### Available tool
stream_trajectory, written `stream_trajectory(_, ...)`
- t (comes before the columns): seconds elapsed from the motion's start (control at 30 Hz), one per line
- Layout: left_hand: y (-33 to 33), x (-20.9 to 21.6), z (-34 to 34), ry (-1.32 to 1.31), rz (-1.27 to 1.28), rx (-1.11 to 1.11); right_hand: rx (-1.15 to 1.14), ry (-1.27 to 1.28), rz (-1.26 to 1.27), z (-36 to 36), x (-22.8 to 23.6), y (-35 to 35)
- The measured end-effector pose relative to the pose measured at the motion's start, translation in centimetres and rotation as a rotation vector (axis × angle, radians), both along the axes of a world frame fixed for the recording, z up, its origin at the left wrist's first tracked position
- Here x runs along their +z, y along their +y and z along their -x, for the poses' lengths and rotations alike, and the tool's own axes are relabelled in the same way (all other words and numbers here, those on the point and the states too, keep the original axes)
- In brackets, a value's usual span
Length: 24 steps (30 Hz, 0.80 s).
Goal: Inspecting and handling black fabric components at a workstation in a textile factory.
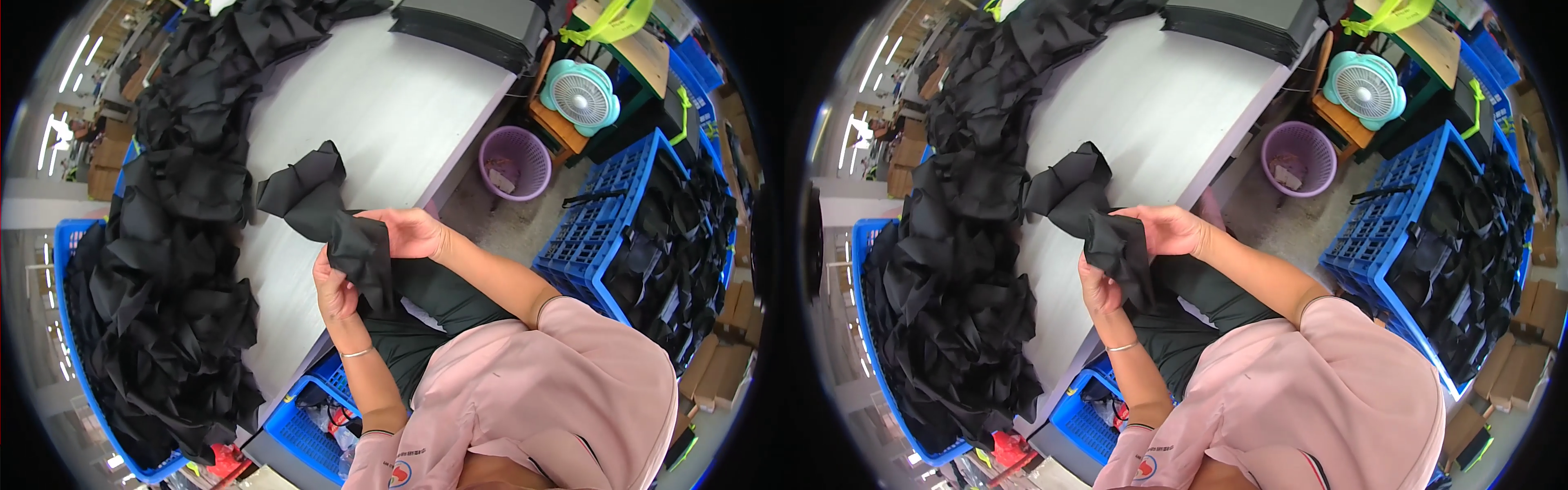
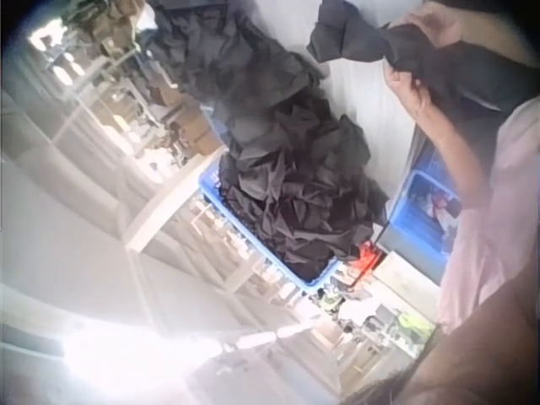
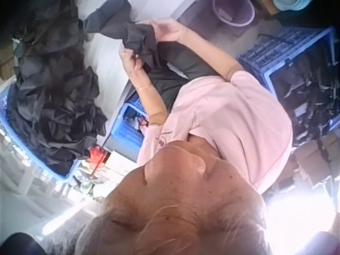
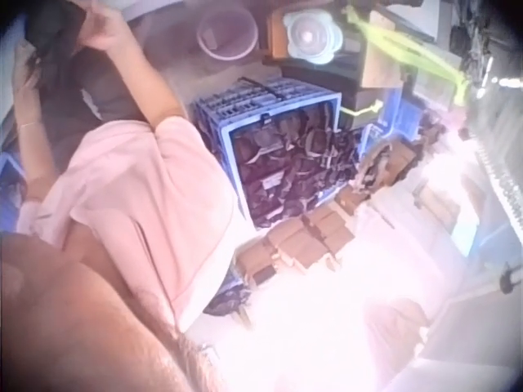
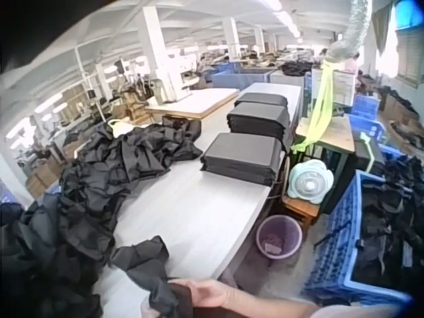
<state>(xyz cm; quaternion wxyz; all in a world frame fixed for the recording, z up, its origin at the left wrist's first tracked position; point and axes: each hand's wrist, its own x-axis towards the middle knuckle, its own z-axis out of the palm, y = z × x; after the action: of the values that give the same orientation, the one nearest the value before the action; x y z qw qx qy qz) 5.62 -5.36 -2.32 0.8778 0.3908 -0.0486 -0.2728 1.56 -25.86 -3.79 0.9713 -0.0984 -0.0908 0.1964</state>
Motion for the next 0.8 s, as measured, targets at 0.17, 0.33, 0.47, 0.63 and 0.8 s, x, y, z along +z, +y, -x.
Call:
stream_trajectory(0.17, 1.0, 1.5, -1.6, -0.038, -0.123, 0.102, 0.028, -0.141, 0.045, -1.5, -1.0, 0.4)
stream_trajectory(0.33, 0.7, 1.4, -1.6, -0.077, -0.381, 0.098, -0.063, -0.034, 0.193, -1.6, -0.7, 0.7)
stream_trajectory(0.47, -0.2, 1.5, -0.9, -0.142, -0.364, 0.239, -0.160, -0.049, 0.381, -1.6, 1.3, 0.4)
stream_trajectory(0.63, -0.8, 2.4, 0.0, -0.635, -0.765, 0.805, -1.088, -0.114, 1.929, -1.9, 2.9, 0.2)
stream_trajectory(0.8, -2.3, 1.9, 1.4, -0.470, -0.712, 0.815, -0.880, 0.001, 1.634, -0.9, 3.7, 1.5)
